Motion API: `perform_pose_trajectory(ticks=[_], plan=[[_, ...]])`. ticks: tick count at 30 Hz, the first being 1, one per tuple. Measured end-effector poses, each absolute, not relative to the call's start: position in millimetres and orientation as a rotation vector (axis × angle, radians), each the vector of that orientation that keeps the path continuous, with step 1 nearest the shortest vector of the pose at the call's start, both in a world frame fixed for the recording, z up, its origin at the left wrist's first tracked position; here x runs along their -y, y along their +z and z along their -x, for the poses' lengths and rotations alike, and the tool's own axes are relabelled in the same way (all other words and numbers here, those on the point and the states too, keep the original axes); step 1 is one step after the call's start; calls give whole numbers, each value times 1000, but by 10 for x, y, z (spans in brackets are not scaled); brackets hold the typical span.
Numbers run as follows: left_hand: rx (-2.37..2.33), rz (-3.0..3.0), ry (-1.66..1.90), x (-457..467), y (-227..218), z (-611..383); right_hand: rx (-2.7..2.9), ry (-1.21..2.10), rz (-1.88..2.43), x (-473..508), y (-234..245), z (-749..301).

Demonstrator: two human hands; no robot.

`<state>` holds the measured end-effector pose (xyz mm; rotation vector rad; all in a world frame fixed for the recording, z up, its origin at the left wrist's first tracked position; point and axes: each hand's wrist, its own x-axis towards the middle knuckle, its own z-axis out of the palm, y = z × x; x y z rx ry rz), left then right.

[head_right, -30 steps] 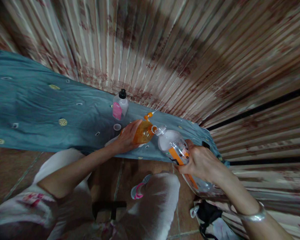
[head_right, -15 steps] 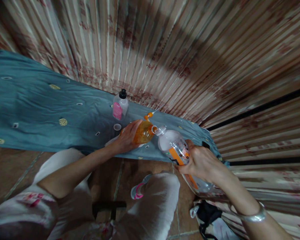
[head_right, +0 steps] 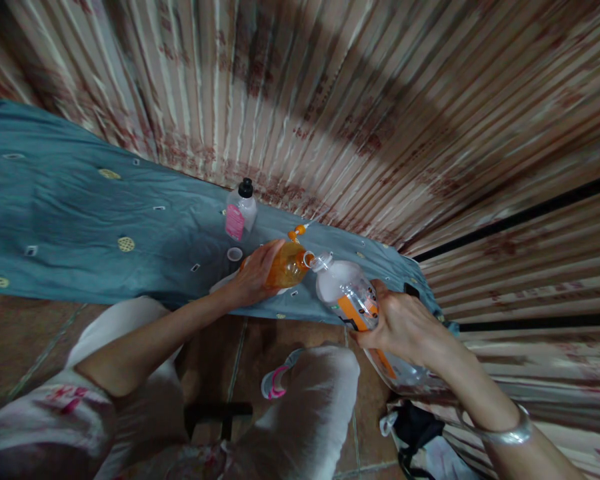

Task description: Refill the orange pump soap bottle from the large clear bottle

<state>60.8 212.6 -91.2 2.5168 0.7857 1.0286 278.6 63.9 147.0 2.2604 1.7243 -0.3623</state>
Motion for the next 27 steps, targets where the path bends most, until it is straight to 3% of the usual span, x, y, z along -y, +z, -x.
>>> perform_pose_trajectory(ticks=[27], plan=[[-765, -2484, 990, -2110, -895, -606, -1791, -352, -2232, -639, 1463, -2818]])
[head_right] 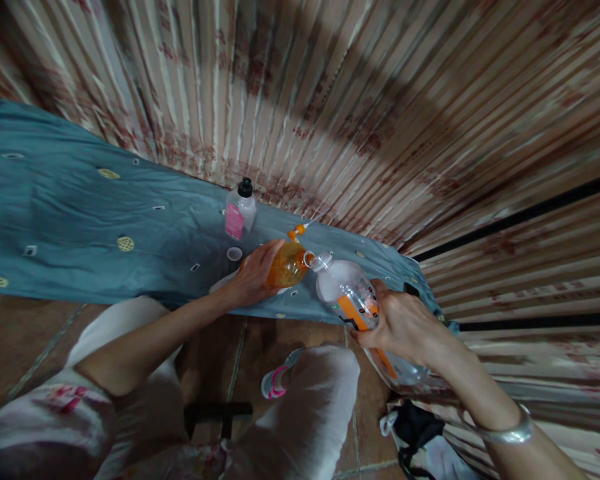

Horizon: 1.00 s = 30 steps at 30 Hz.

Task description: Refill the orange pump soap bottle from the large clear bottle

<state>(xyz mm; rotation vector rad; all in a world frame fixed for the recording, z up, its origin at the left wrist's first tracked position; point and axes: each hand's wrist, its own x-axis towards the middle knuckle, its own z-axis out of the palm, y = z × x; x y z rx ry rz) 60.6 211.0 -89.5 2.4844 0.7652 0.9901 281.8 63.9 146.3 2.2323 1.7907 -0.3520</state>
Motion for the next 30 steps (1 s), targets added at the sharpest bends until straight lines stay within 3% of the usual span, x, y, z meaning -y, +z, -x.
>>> perform_pose_trajectory(ticks=[30], plan=[[-741, -2483, 950, -2111, -868, -598, -1710, -338, -2232, -646, 1500, -2764]])
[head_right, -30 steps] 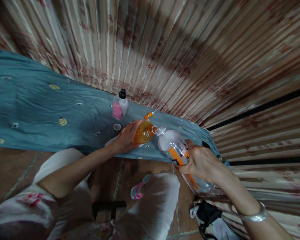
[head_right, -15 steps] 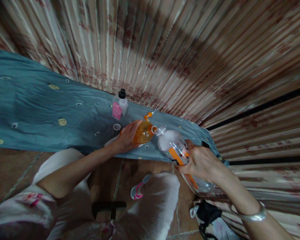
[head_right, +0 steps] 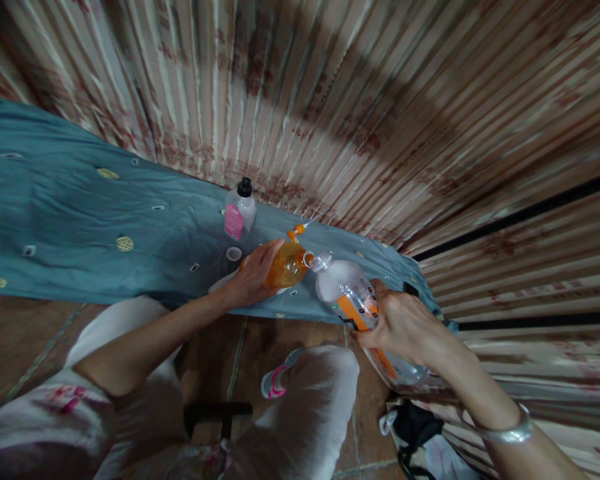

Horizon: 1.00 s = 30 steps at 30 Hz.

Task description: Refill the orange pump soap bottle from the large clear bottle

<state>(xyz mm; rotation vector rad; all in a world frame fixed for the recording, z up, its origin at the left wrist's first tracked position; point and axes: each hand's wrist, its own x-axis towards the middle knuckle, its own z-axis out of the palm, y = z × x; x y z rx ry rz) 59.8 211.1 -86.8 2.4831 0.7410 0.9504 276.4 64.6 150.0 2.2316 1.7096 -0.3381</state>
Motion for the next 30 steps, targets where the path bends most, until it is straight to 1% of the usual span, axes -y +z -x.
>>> perform_pose_trajectory(ticks=[10, 19, 30], plan=[[-784, -2510, 959, -2108, -893, -605, -1780, -301, -2226, -647, 1484, -2786], [-762, -2474, 958, -2104, -861, -596, -1736, -336, -2226, -632, 1486, -2790], [-769, -2487, 1008, -2117, -926, -620, -1736, -333, -2222, -631, 1482, -2799]])
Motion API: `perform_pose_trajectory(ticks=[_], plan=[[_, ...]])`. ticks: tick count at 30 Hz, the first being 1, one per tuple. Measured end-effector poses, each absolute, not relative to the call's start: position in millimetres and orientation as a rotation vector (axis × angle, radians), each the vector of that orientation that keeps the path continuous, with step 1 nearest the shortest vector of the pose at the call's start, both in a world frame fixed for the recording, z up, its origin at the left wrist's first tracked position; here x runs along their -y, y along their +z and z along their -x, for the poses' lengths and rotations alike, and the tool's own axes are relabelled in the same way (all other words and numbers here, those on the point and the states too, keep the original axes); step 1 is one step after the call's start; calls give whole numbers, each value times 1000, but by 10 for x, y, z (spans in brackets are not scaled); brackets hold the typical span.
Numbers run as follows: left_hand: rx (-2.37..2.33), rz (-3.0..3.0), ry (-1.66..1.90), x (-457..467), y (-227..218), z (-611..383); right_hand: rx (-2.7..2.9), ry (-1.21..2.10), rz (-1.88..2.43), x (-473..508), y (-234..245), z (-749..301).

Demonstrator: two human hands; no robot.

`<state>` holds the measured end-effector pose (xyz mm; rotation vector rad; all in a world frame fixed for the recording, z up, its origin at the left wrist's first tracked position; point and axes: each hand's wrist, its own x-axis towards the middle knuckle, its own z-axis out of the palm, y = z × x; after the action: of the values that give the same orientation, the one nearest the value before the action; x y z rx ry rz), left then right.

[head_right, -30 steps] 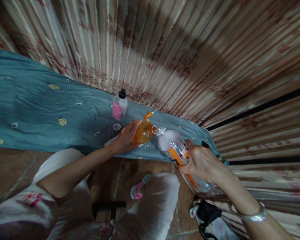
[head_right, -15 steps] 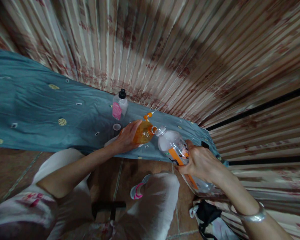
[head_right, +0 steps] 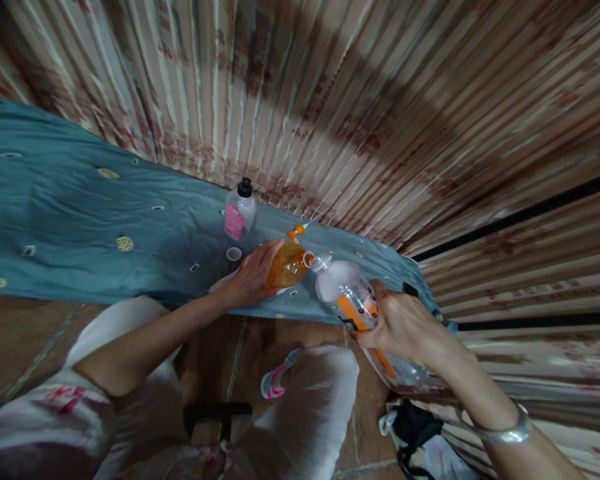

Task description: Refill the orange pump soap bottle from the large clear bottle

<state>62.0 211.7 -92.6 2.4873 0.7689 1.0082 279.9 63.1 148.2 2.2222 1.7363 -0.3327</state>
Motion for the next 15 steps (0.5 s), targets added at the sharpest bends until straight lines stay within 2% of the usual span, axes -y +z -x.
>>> perform_pose_trajectory(ticks=[15], plan=[[-739, -2491, 991, -2113, -890, -587, -1727, -329, -2214, -637, 1461, -2808]])
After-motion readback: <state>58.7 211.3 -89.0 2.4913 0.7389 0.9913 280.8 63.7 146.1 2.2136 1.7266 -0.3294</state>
